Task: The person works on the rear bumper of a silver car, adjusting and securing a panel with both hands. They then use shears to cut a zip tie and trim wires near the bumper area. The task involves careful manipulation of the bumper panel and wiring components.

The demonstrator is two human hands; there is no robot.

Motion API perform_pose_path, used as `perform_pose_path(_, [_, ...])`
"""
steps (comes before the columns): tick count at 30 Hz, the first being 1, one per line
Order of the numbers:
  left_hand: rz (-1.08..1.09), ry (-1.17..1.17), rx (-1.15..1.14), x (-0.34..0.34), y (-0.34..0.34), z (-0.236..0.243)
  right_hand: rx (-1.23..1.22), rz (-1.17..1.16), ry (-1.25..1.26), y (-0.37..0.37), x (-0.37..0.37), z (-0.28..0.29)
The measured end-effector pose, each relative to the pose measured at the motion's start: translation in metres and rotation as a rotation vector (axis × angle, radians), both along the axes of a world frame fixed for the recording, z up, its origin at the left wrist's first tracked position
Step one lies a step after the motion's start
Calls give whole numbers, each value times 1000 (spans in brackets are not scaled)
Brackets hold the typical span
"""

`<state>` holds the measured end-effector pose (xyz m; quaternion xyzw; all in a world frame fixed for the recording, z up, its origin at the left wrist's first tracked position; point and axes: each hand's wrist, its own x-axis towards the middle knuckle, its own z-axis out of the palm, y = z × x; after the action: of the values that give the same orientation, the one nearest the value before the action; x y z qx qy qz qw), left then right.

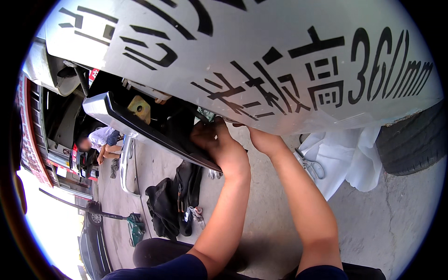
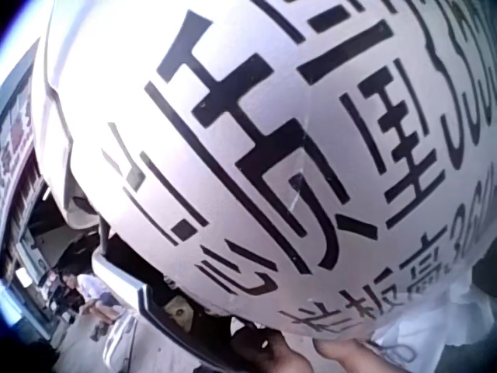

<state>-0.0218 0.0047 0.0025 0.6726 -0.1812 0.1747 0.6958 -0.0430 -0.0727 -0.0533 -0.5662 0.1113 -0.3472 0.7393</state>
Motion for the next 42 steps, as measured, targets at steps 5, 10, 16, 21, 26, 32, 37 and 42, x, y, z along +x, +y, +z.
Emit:
perform_pose_path(5, [-14,-33,41,11,3,0,-137,-92,-110,7,10,6])
perform_pose_path(10, [-101,76,-35,14,4,1,-47,-57,-124,15,7,21])
perform_pose_path(16, [-72,17,-65,16,0,1,-241,-99,-139,10,14,15])
perform_pose_path(21, [-117,147,-81,14,0,6,-424,-143,-64,6,0,28])
perform_pose_path(26, [-128,197,-116,14,-4,11,-501,-121,-4,1,-4,32])
perform_pose_path(32, [-136,191,-81,20,-4,2,-599,-257,-87,0,3,18])
perform_pose_path(37, [-133,104,-61,25,0,-7,-545,-127,57,-4,12,4])
perform_pose_path(42, [-124,56,-100,25,-2,-7,-537,-2,247,-7,17,18])
